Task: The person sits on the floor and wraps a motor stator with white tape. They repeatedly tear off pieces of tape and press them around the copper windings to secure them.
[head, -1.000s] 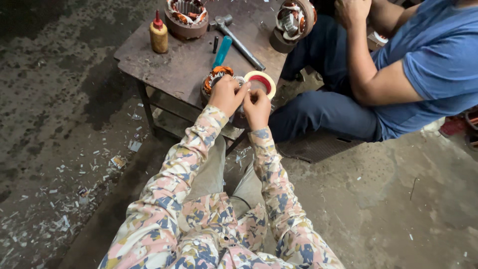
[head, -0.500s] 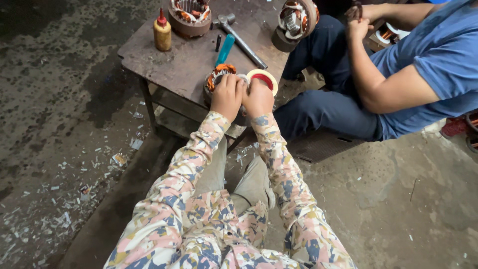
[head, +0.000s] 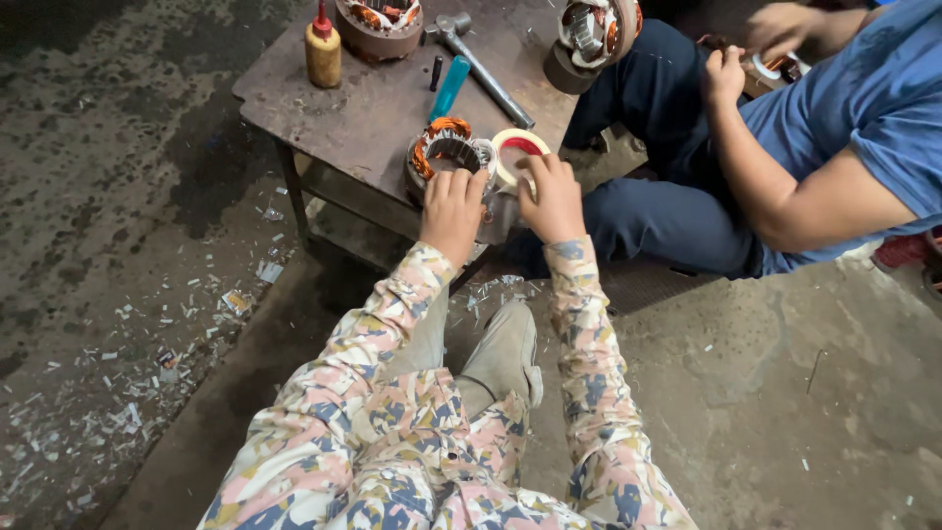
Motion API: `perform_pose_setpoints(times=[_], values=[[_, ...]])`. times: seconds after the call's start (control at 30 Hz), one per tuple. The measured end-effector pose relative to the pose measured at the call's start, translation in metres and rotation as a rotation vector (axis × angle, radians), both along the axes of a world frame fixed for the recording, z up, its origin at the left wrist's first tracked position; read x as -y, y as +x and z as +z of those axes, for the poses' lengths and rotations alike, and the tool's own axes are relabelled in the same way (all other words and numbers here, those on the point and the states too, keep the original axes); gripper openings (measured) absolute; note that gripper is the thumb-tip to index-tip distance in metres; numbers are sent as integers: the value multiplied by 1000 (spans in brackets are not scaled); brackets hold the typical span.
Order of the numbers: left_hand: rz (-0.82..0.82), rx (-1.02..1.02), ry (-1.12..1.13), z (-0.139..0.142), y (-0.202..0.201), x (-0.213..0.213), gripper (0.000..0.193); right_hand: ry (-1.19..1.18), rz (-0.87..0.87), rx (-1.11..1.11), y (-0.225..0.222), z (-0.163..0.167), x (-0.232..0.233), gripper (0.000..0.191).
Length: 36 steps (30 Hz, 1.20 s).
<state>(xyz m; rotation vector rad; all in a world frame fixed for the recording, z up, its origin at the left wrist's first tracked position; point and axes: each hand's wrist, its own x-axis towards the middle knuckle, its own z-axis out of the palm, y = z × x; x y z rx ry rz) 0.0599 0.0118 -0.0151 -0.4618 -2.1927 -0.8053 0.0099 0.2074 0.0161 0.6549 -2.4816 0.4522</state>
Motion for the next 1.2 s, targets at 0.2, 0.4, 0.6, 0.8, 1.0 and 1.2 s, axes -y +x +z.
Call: perform_pose_setpoints(times=[0.2,0.4,0.6,0.8,1.0,1.2], values=[[-172,48,79,5,-11,13,35,184,-87,-31,-2,-11,-8,23],[-464,266,51,37,-16,70,45,-121,-66,-115,22,4,-3,26],[-427,-40,123,78,25,60,68,-779,164,338,103,54,26,19],[-623,52,316,114,60,44,39,-553,103,255,159,88,44,20],[-667,51,400,161,99,57,14,-612,298,429,224,126,44,34],[-552,-216,249,205,150,77,20,-179,258,-103,262,140,36,38]])
